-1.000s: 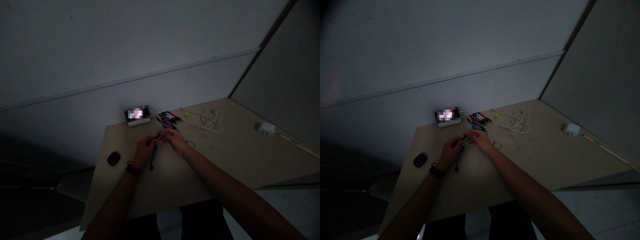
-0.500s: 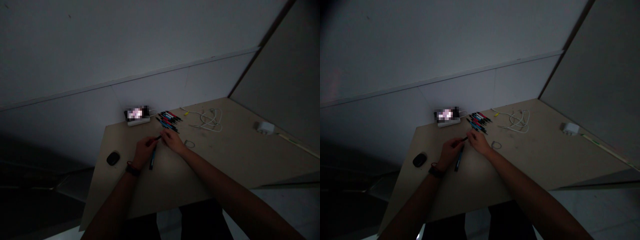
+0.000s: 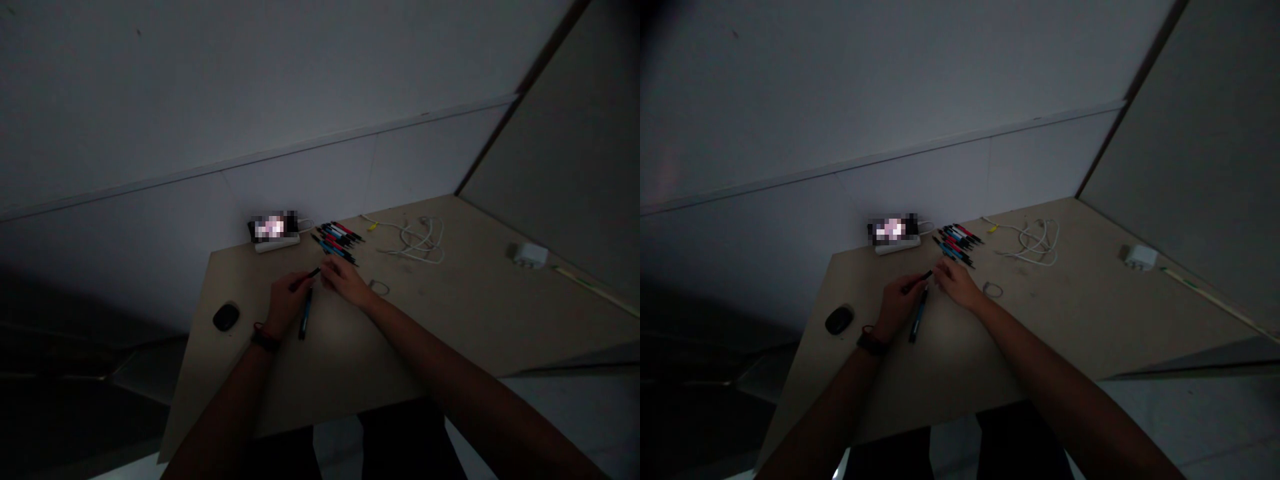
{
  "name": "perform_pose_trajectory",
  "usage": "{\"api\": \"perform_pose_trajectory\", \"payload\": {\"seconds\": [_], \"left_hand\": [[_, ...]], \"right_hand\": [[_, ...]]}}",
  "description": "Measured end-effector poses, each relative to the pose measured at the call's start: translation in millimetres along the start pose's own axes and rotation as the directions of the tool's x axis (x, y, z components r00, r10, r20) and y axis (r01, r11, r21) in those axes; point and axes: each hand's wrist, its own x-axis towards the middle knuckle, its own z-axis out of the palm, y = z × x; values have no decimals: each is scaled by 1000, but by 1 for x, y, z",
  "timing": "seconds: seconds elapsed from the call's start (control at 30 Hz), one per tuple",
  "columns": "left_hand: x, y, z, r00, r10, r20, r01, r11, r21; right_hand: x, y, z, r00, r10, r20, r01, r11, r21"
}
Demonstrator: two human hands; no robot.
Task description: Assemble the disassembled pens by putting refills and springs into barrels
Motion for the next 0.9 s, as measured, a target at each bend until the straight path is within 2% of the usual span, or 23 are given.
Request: {"api": "perform_pose_trajectory", "payload": {"seconds": [0.17, 0.3, 0.4, 0.6, 0.9], "left_hand": [[-2, 3, -1, 1000, 18, 18, -18, 1000, 2], [-3, 3, -2, 997, 39, 72, -40, 999, 7], [-3, 3, -2, 996, 56, 70, -58, 998, 16], [-3, 7, -3, 996, 17, 87, -16, 1000, -12], [-2, 6, -5, 994, 75, 74, -78, 996, 42]], "right_hand": [[3, -2, -7, 998, -58, 24, 62, 982, -179], [5, 0, -12, 998, 3, 70, 7, 990, -143], [5, 1, -10, 993, 67, 94, -55, 990, -126], [5, 0, -4, 998, -39, -49, 30, 983, -181], [8, 4, -5, 993, -78, -85, 46, 944, -325]]}}
